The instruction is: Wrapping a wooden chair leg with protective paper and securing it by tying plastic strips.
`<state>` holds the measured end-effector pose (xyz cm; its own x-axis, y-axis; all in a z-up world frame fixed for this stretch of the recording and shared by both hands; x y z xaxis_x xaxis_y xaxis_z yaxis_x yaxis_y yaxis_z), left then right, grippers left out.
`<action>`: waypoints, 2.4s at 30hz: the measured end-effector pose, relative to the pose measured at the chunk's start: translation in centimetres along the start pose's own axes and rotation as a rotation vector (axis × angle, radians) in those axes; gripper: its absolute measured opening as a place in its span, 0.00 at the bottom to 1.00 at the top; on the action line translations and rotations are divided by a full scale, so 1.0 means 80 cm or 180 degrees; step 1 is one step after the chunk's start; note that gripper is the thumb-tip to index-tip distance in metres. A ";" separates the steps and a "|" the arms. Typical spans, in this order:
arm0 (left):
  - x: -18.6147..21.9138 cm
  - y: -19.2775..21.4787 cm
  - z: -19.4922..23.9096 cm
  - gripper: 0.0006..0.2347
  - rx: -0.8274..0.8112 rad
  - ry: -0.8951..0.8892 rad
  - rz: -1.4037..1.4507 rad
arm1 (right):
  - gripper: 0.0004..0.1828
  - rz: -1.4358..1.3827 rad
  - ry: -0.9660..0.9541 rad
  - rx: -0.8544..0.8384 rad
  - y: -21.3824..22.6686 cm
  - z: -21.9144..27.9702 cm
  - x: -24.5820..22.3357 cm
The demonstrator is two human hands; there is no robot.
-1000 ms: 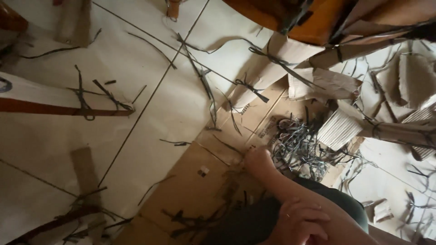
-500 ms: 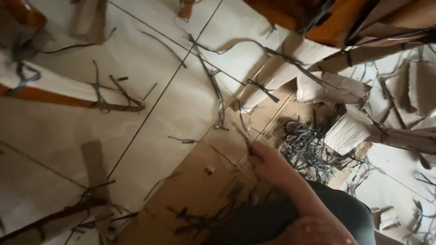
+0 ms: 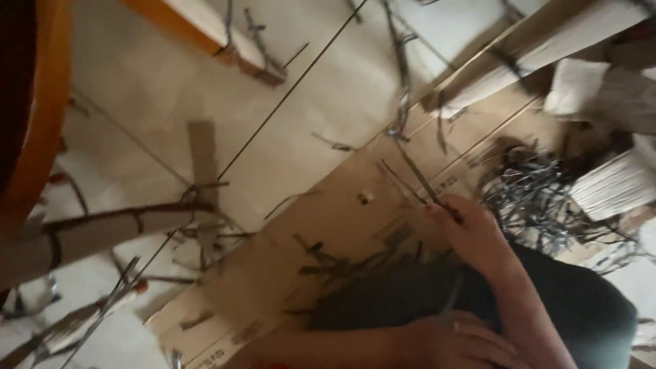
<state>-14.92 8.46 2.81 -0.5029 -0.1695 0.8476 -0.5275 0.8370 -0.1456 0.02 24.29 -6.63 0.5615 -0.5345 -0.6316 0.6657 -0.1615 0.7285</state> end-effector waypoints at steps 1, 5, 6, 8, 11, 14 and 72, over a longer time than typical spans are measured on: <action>-0.013 0.013 -0.014 0.16 -0.0066 -0.0016 0.0014 | 0.22 0.0300 0.0134 -0.0232 -0.006 0.005 -0.015; -0.074 -0.011 0.031 0.14 0.0005 0.0836 -0.0172 | 0.20 0.0359 0.0322 -0.0487 -0.072 0.026 -0.040; -0.068 -0.018 0.044 0.10 -0.0057 0.0550 -0.0456 | 0.23 0.0492 0.0970 -0.0662 -0.111 0.041 -0.048; -0.074 -0.036 0.077 0.10 -0.0118 0.0247 -0.0747 | 0.35 0.0633 0.1634 -0.0826 -0.168 0.071 -0.059; -0.077 -0.052 0.106 0.19 -0.0672 0.0397 -0.0469 | 0.36 0.1906 0.1447 -0.1569 -0.263 0.113 -0.018; 0.045 0.035 0.039 0.19 0.0274 -0.0927 -0.0328 | 0.08 0.2636 0.2067 -0.1872 -0.344 0.144 0.031; -0.012 0.347 0.442 0.24 0.2455 0.1832 -0.4126 | 0.26 0.0666 0.0884 -0.1419 -0.286 0.091 -0.025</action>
<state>-53.29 13.43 -20.11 0.7496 -0.1621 0.6418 -0.6619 -0.1844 0.7265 -19.94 23.01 -20.13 0.7719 -0.2693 -0.5758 0.6357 0.3227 0.7012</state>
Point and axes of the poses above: each hand's wrist, its own z-axis away from the middle knuckle, its own y-axis out of the back of the hand, x = y × z, the point moved 10 cm from there along -z, towards the middle knuckle, and after that the axes turned 15 degrees about x, right-handed, at the moved point
